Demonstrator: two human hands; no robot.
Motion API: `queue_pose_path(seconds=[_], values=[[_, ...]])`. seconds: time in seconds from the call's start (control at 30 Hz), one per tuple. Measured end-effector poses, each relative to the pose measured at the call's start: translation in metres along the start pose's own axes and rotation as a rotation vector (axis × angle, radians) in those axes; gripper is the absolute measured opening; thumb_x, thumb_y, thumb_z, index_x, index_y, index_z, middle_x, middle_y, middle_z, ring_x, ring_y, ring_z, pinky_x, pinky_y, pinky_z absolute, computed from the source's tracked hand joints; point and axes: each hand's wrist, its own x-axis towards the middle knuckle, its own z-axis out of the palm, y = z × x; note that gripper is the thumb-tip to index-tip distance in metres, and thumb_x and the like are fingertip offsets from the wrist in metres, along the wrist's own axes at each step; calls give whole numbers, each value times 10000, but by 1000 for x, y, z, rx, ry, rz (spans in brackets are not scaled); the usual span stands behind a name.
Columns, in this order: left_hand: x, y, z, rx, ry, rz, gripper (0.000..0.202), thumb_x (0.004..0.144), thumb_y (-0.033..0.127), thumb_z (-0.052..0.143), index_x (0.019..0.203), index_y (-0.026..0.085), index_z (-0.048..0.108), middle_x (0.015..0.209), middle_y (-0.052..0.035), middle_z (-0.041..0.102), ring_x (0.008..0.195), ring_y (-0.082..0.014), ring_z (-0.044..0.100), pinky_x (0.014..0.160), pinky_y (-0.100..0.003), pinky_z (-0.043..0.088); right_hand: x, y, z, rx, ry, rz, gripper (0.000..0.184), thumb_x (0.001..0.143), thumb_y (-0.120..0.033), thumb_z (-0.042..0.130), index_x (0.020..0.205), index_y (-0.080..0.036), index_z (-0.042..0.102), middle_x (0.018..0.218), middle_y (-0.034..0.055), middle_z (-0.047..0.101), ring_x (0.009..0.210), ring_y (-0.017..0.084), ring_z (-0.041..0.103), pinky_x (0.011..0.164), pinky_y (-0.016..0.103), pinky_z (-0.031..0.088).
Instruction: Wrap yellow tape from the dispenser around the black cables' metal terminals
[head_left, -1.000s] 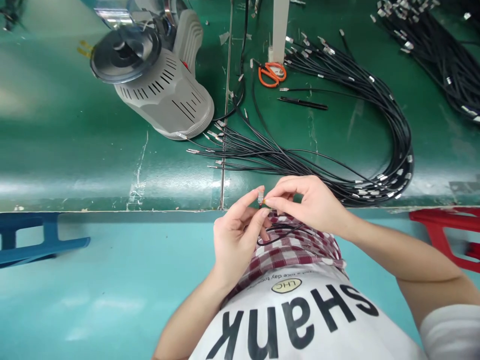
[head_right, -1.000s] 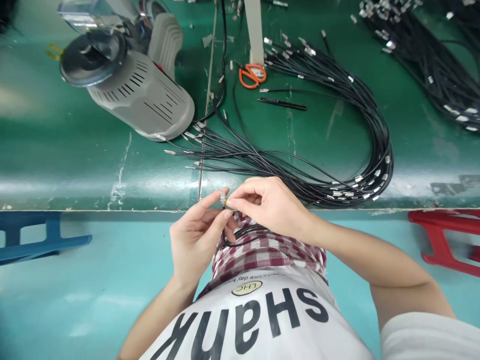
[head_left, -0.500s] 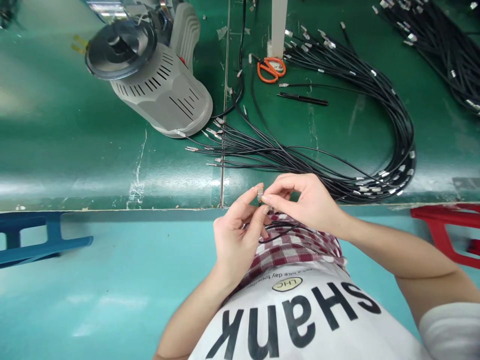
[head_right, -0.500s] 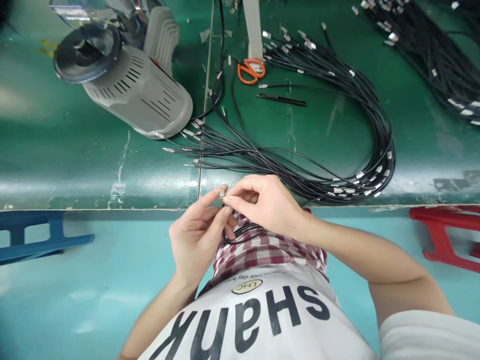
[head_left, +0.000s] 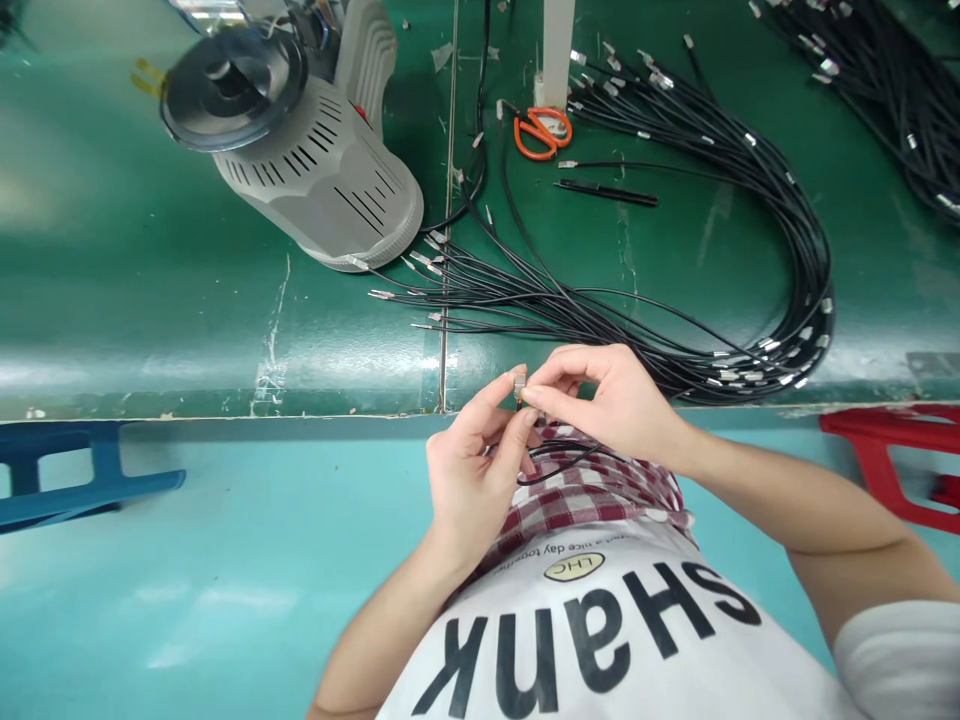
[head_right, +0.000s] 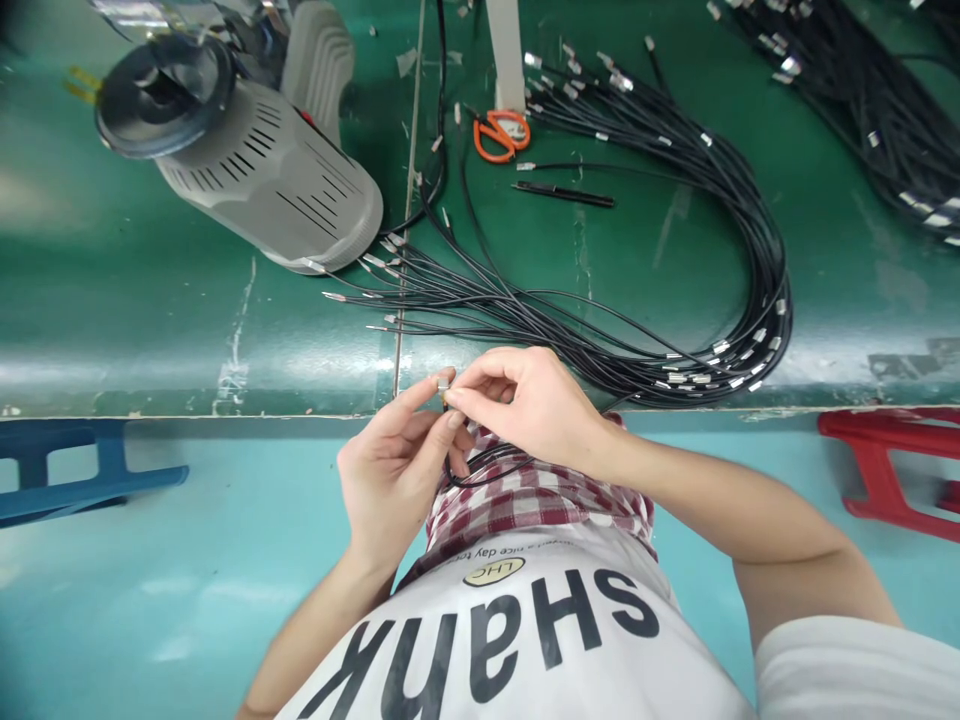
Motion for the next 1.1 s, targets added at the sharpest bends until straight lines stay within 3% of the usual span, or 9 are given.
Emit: queue_pose_path(seconds=[0.53,0.73,0.97,1.1], values=[[2,-2,0,-51,-46,-43,381,924,320,659,1295,235,648,657,18,691,440,-109,600,470,-236,526,1,9,5,54,10,26,170,863,-289,671,752,-160,663,655,-8,641,607,100,554,596,235,456],[10,-1,3,-139,124,0,162,869,302,728,982,200,784,952,-51,782,562,-107,658,554,-237,572,1,9,5,20,-31,-7,163,885,-292,645,786,-171,693,747,15,683,666,118,596,646,249,495],[13,0,7,-208,173,36,139,875,273,723,973,191,777,779,-19,750,471,-93,613,478,-242,545,-2,6,5,-11,-15,-19,179,916,-268,618,920,-196,782,859,36,726,751,132,655,686,255,522],[12,-1,8,-212,207,42,137,887,272,709,977,187,767,735,-7,728,467,-96,614,479,-245,532,0,10,2,216,-42,166,261,870,-376,691,991,-159,771,820,40,730,655,131,666,647,273,565]])
